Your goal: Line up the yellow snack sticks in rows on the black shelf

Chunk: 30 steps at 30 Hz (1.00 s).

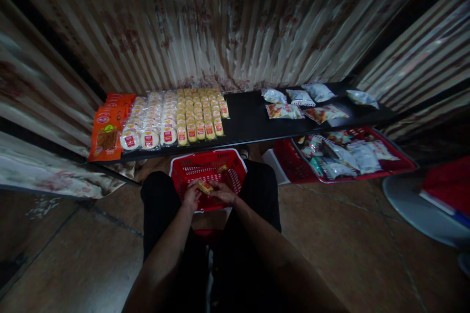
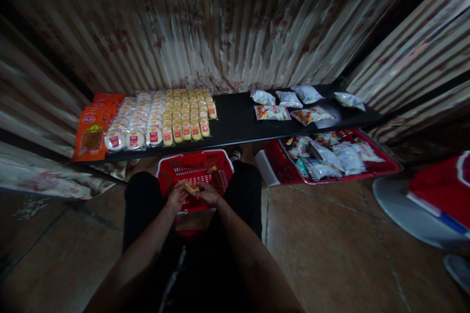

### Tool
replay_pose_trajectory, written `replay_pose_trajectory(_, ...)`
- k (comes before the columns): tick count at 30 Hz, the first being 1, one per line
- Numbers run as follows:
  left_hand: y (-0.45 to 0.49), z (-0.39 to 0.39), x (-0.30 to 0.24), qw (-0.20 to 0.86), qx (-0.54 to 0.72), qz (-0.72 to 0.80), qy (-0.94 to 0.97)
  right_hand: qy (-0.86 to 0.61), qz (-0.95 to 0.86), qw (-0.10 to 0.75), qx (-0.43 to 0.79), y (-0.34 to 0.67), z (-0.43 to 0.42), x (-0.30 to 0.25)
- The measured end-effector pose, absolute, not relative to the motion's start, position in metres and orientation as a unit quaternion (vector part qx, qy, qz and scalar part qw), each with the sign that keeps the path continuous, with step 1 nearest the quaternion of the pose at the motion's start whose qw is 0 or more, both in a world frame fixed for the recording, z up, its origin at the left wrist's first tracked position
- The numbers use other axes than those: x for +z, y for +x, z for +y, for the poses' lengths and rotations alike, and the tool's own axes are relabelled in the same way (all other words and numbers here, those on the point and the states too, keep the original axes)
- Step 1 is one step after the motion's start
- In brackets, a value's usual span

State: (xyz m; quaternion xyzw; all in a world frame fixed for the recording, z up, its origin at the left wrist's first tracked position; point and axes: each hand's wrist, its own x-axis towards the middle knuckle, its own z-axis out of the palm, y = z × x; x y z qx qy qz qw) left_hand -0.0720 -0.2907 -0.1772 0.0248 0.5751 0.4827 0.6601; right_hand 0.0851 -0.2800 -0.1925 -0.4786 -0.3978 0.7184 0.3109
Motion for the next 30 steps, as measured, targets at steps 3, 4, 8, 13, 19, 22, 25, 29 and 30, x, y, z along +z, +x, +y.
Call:
replay_pose_trajectory(3,-0.071,-0.29,-0.175,0.663,0.486,0.569,0.021,-0.484,-0.364,0.329,0.725,0.086,-0.28,-0.199)
replay_pose_trajectory(4,-0.071,-0.29,-0.175,0.662,0.487,0.569,0.019,-0.49,-0.359,0.329,0.723,0.086,-0.279,-0.2)
replay_pose_trajectory(8,-0.072,-0.291,-0.175,0.659,0.491,0.569,0.013,-0.518,-0.36,0.327,0.703,0.089,-0.279,-0.202)
replay_pose_trajectory(13,-0.072,-0.292,-0.175,0.656,0.495,0.57,0.009,-0.535,-0.365,0.341,0.681,0.091,-0.278,-0.203)
replay_pose_trajectory(19,-0.072,-0.292,-0.175,0.659,0.492,0.57,0.009,-0.547,-0.355,0.344,0.676,0.091,-0.276,-0.207)
replay_pose_trajectory(22,-0.072,-0.292,-0.174,0.66,0.49,0.57,0.009,-0.548,-0.35,0.342,0.679,0.091,-0.276,-0.206)
replay_pose_trajectory(25,-0.072,-0.292,-0.174,0.661,0.489,0.569,0.009,-0.537,-0.338,0.347,0.69,0.09,-0.278,-0.204)
replay_pose_trajectory(29,-0.072,-0.292,-0.175,0.662,0.487,0.569,0.013,-0.517,-0.321,0.347,0.714,0.09,-0.281,-0.2)
replay_pose_trajectory(30,-0.072,-0.292,-0.175,0.662,0.487,0.57,0.014,-0.519,-0.317,0.344,0.716,0.089,-0.281,-0.199)
